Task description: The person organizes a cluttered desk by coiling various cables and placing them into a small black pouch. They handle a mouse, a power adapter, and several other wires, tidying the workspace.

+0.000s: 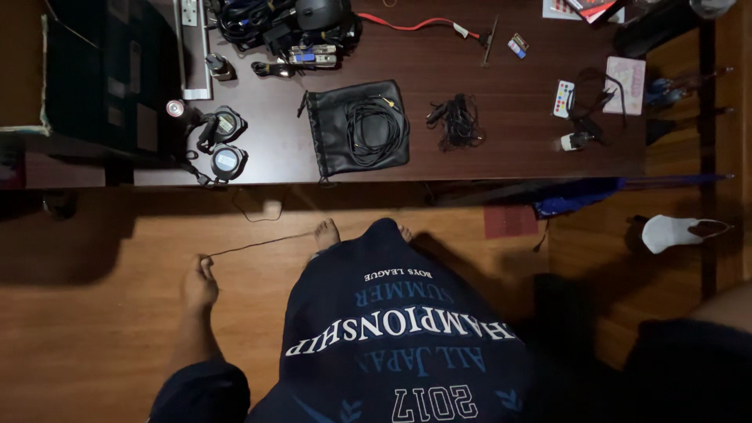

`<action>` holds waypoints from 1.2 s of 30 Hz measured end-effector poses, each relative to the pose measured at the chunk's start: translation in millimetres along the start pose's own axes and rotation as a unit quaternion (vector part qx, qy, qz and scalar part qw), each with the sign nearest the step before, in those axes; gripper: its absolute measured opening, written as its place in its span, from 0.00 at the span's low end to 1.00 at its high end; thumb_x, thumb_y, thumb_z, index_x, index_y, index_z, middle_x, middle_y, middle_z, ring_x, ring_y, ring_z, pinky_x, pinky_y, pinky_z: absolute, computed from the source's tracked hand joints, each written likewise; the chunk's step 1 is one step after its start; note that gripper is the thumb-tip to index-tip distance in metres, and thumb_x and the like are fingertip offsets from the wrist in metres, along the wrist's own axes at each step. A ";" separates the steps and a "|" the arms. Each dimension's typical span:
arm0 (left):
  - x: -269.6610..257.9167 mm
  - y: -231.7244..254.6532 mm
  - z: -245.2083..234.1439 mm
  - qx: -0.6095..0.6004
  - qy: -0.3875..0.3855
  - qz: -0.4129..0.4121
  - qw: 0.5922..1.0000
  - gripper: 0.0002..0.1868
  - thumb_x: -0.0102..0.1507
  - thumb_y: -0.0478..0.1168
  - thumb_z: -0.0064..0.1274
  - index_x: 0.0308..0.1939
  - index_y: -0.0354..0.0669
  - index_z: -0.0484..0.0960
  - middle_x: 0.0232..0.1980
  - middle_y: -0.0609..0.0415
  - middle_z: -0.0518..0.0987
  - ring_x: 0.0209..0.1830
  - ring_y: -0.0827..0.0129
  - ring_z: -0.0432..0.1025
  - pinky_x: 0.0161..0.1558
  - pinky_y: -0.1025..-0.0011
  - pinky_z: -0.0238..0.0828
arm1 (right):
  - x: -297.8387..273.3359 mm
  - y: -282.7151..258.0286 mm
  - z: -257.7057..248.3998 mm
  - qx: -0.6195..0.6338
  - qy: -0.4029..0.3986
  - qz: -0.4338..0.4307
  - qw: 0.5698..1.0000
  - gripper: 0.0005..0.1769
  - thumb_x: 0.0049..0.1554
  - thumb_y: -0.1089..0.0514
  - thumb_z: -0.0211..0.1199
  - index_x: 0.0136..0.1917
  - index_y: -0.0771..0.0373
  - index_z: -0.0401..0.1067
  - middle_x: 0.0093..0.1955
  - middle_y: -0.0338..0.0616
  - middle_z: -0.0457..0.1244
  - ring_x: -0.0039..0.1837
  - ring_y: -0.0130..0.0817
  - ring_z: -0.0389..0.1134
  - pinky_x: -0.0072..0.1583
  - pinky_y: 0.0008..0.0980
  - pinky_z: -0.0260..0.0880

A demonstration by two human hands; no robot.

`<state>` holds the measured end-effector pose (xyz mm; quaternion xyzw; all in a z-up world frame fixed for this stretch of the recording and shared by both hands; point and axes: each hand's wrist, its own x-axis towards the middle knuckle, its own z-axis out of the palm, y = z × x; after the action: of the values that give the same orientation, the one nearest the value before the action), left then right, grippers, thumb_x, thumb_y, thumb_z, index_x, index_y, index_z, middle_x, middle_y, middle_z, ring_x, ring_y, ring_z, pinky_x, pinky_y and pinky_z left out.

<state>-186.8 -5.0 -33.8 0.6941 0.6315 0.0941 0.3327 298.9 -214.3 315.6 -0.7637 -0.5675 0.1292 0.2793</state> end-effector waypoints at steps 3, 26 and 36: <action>3.4 7.0 -0.1 0.037 -0.044 -0.024 0.998 0.13 0.78 0.44 0.37 0.54 0.42 0.76 0.43 0.34 0.80 0.42 0.39 0.75 0.43 0.51 0.70 | -22.4 3.4 38.8 0.089 -0.053 0.037 0.994 0.08 0.66 0.58 0.67 0.50 0.66 0.78 0.45 0.46 0.69 0.43 0.33 0.68 0.46 0.33 0.67; 24.5 287.9 -14.3 -0.418 -0.346 0.098 0.834 0.20 0.75 0.46 0.38 0.51 0.33 0.79 0.33 0.52 0.82 0.27 0.76 0.69 0.34 0.76 0.68 | -7.9 65.7 -39.7 0.128 0.242 0.105 0.956 0.09 0.69 0.59 0.67 0.54 0.68 0.75 0.48 0.42 0.67 0.45 0.25 0.64 0.49 0.25 0.63; -4.9 381.2 -49.2 -0.483 -0.450 0.157 0.735 0.22 0.74 0.43 0.37 0.58 0.27 0.78 0.37 0.49 0.83 0.27 0.77 0.67 0.36 0.76 0.69 | -12.5 61.6 -53.9 0.138 0.293 0.109 0.940 0.09 0.71 0.59 0.67 0.56 0.69 0.73 0.49 0.40 0.66 0.45 0.22 0.62 0.50 0.21 0.62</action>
<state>95.4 14.5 226.4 0.4911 0.1597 0.1143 0.8487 371.5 -253.4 322.5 -0.7788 -0.3508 0.0067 0.5199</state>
